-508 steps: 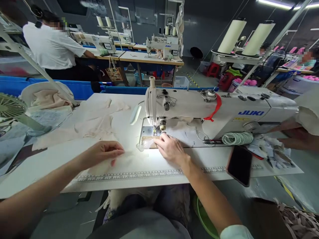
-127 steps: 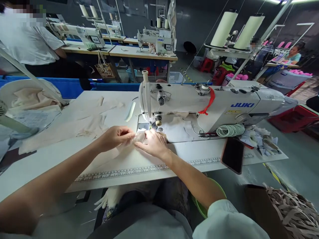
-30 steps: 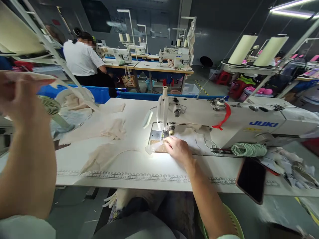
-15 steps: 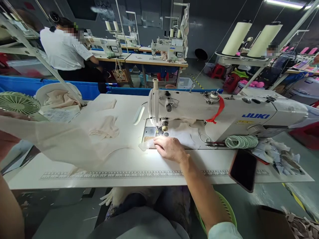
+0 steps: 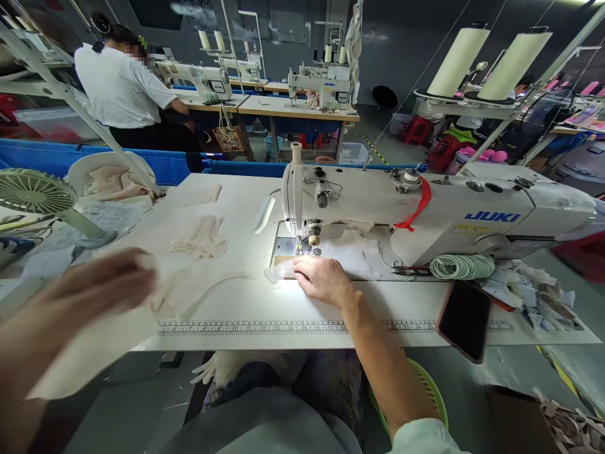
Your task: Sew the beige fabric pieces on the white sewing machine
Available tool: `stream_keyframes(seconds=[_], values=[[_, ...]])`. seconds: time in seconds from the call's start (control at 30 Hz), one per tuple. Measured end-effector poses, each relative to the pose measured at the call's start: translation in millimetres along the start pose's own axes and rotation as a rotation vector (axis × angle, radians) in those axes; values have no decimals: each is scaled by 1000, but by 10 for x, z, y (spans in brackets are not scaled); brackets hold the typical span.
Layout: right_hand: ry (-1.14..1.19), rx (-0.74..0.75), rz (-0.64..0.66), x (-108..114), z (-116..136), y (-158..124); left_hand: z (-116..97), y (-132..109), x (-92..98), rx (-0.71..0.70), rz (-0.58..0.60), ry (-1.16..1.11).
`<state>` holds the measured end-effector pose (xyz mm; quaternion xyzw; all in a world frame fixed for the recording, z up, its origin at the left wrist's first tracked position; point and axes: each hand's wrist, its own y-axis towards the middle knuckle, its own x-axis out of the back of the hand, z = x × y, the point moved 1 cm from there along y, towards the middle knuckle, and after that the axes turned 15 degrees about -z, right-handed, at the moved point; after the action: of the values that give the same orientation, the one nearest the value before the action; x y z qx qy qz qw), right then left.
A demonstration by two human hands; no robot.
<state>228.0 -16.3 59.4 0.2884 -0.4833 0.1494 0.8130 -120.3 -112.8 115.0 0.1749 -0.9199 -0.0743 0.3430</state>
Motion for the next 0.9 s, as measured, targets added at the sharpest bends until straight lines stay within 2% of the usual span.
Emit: stream_keyframes(seconds=[0.07, 0.13, 0.2, 0.3, 0.4, 0.5, 0.63, 0.7, 0.77, 0.9], values=[[-5, 5, -3, -4, -3, -8, -24, 79, -524, -37, 372, -14], [-11, 15, -14, -7, -3, -17, -23, 257, -924, -39, 463, 24], [-35, 39, -21, -13, 7, -31, 19, 491, -1148, -40, 475, 89], [-118, 106, -19, -44, 55, -63, 86, 810, -1204, -49, 483, 149], [-227, 183, -22, -123, 126, -112, 5, 933, -1175, -76, 524, 114], [-341, 233, -51, -231, 176, -166, -246, 838, -1299, -156, 537, 8], [-417, 236, -58, -342, 186, -207, -527, 661, -1706, -203, 549, -138], [-423, 232, -57, -359, 184, -209, -549, 647, -1880, -207, 491, -108], [-419, 230, -55, -357, 187, -204, -505, 664, -1974, -211, 453, -72], [-382, 216, -49, -326, 195, -195, -387, 682, -1995, -156, 460, -107]])
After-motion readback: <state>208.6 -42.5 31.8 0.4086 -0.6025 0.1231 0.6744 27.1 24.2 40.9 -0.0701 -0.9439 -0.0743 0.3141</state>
